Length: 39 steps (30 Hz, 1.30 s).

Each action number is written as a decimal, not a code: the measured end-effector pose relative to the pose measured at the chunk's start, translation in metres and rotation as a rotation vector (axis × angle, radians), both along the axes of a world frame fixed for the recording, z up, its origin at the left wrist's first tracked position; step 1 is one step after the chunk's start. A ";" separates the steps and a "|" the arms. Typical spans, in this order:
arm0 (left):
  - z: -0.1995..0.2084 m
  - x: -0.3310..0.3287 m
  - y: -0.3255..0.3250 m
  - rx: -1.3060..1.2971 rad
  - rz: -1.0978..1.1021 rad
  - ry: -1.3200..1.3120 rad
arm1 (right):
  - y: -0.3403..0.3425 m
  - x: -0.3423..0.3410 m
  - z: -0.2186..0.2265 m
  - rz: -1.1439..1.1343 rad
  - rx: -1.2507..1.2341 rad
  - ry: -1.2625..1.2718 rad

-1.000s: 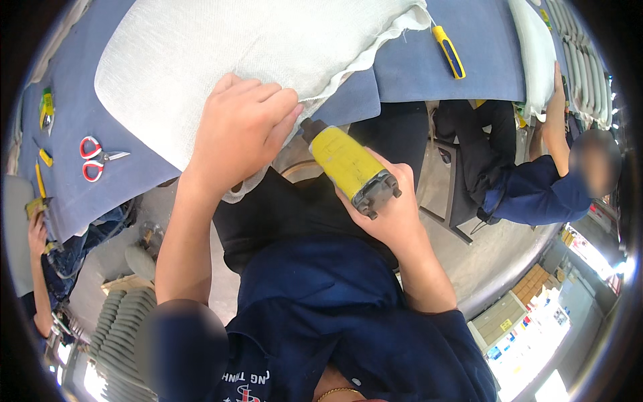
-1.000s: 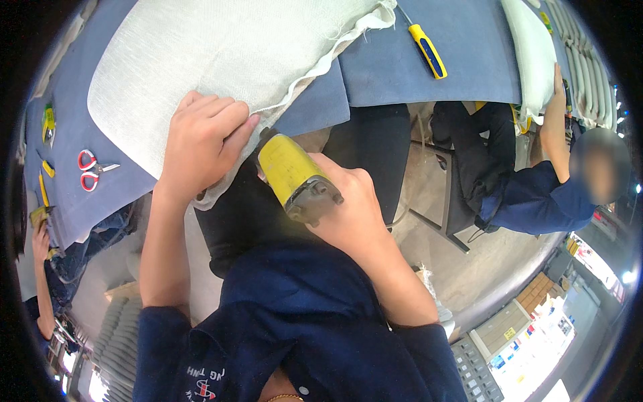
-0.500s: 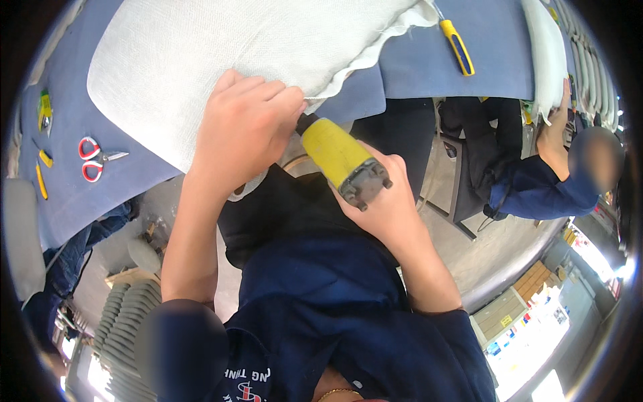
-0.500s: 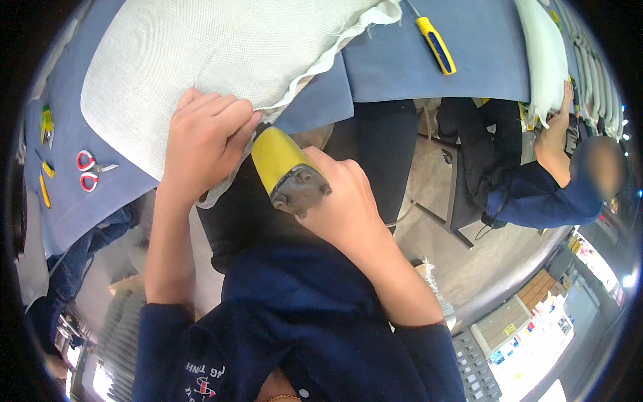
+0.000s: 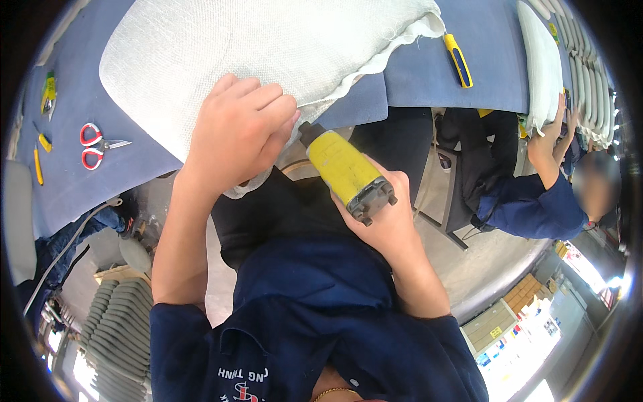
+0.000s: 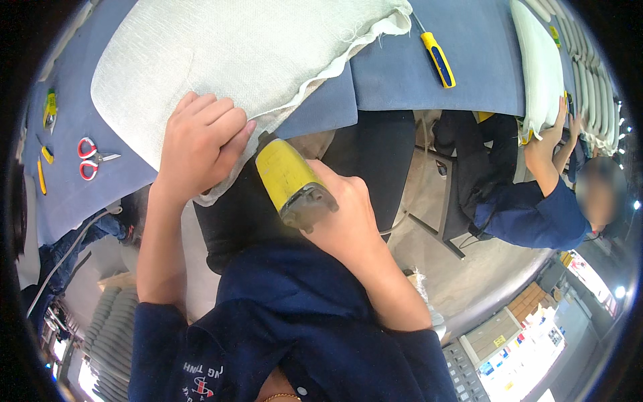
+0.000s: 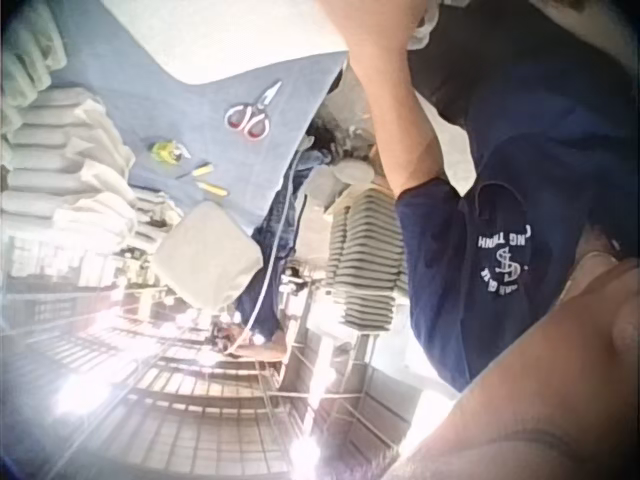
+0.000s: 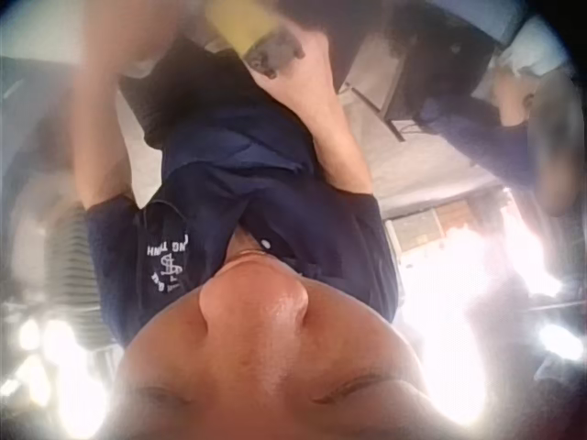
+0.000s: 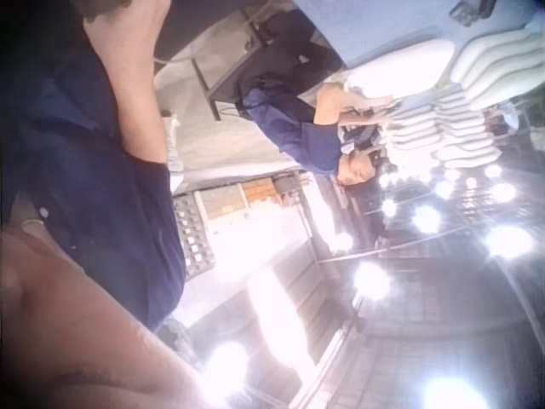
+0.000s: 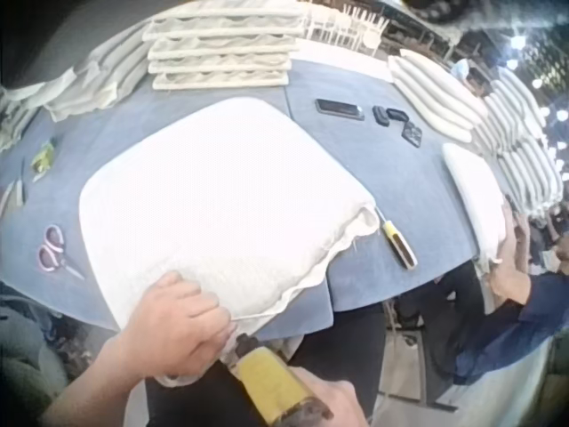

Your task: The person covers rectangular foam cushions with white fabric in a workshop. They smooth the fabric over the foam, use a staple gun to secure the edges, and use a screwdriver to press the fabric into the corners. The finished cushions are stacked on the table.

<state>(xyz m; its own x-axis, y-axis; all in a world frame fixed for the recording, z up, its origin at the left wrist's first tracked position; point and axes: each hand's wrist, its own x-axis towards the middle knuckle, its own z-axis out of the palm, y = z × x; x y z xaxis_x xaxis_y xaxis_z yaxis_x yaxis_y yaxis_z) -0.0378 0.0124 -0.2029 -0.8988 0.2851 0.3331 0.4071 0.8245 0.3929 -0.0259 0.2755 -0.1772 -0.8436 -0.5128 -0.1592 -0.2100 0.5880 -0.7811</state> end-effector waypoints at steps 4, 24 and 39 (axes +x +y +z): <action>-0.005 0.002 0.001 0.021 0.012 0.004 | -0.002 0.002 -0.002 -0.002 0.011 0.006; -0.005 0.005 -0.006 0.038 -0.010 0.004 | -0.010 0.011 -0.001 0.013 -0.060 -0.010; 0.015 0.005 -0.009 0.002 -0.063 -0.075 | -0.002 0.019 -0.009 0.013 -0.010 0.052</action>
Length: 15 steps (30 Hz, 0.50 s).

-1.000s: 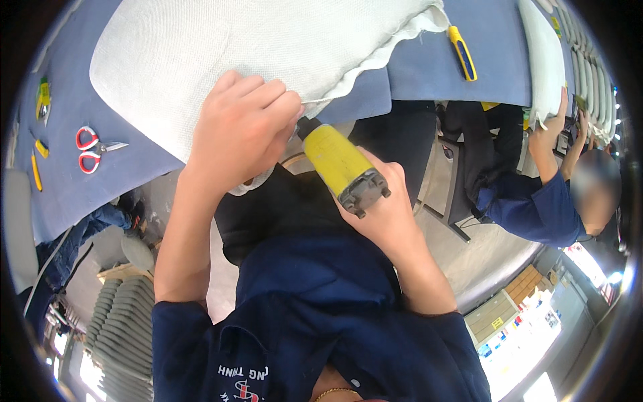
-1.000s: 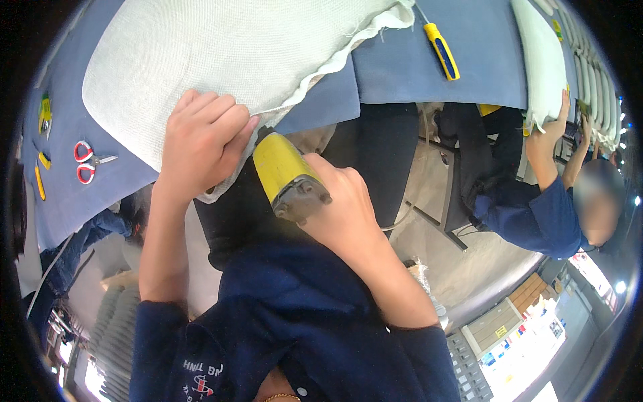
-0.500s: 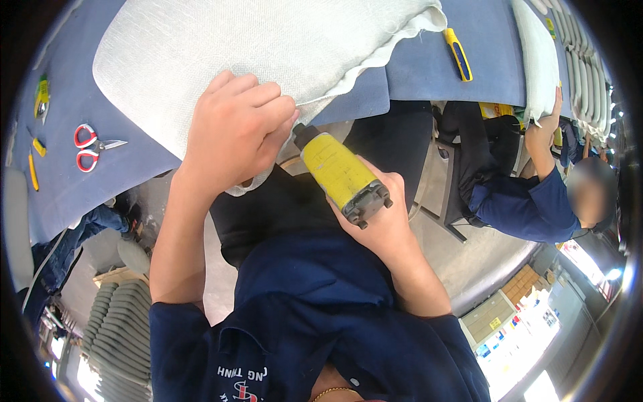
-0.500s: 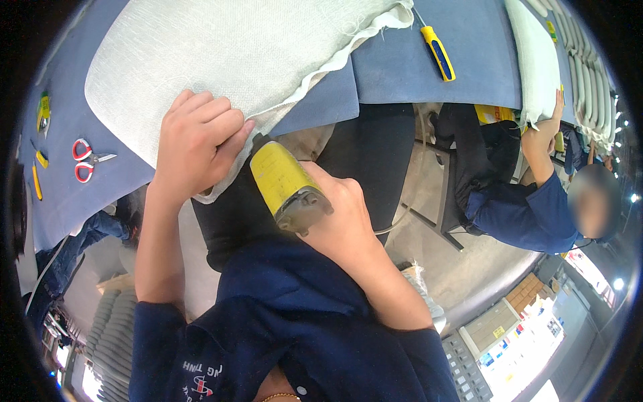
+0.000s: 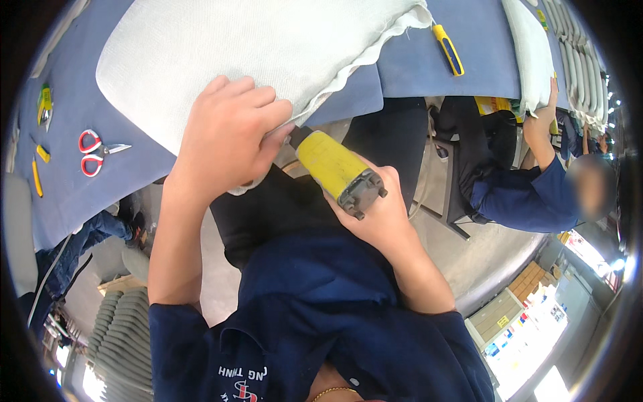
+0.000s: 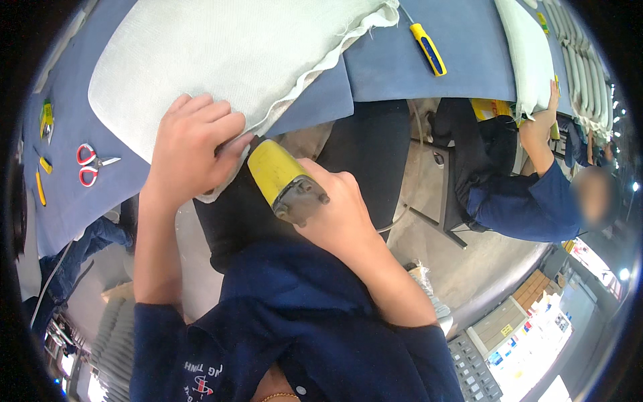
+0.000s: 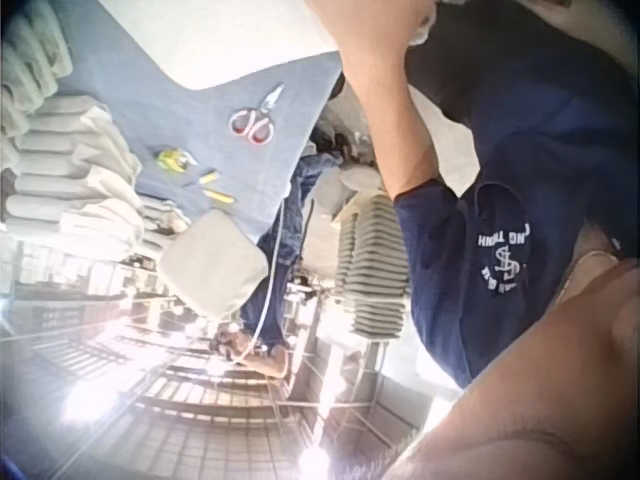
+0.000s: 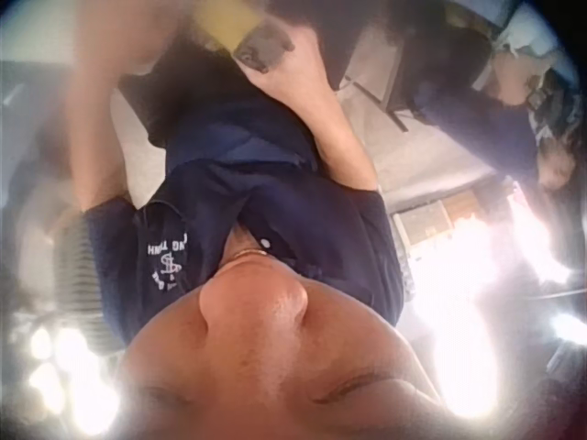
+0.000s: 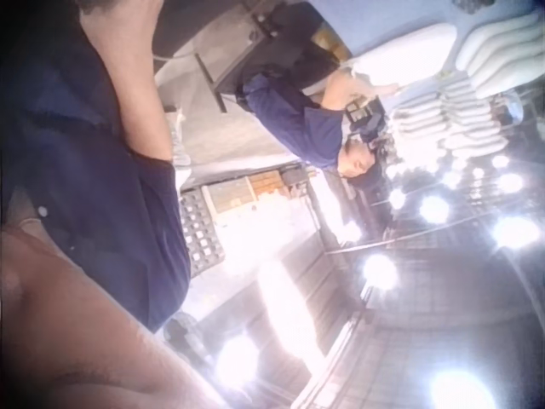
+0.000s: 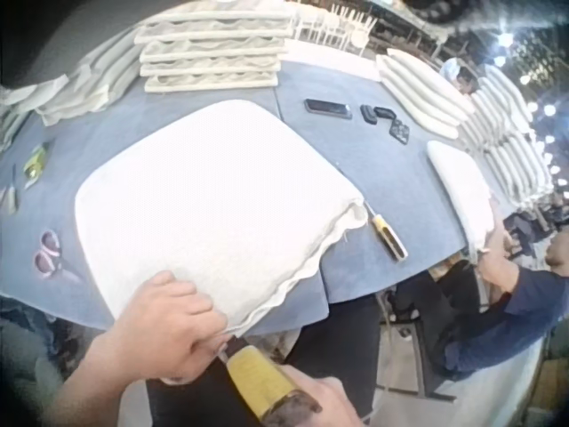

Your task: The person covers rectangular foam cushions with white fabric in a workshop. They smooth the fabric over the foam, use a staple gun to secure the edges, and use a screwdriver to press the fabric into the corners. The finished cushions are stacked on the table.

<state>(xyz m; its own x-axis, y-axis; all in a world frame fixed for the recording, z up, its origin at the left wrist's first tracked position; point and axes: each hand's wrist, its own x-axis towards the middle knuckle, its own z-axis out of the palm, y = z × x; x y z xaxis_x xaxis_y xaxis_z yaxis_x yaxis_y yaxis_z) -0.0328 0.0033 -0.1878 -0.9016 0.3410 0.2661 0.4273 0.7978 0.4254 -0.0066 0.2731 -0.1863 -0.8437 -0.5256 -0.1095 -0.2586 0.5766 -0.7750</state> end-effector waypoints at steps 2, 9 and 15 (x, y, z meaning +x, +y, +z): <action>-0.005 0.001 -0.002 0.006 0.010 0.008 | -0.003 -0.003 0.010 0.036 0.009 -0.007; -0.017 0.003 -0.004 0.076 0.037 0.007 | -0.006 -0.003 0.009 0.007 -0.051 -0.104; -0.024 0.003 0.000 0.071 0.049 0.037 | -0.009 0.001 -0.001 0.031 -0.018 -0.114</action>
<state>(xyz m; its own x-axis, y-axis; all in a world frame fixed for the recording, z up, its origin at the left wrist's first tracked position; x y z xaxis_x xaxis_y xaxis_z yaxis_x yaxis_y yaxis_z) -0.0294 0.0030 -0.2117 -0.9060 0.2756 0.3214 0.4047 0.7866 0.4664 -0.0058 0.2637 -0.1875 -0.8096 -0.5539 -0.1940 -0.1861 0.5558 -0.8103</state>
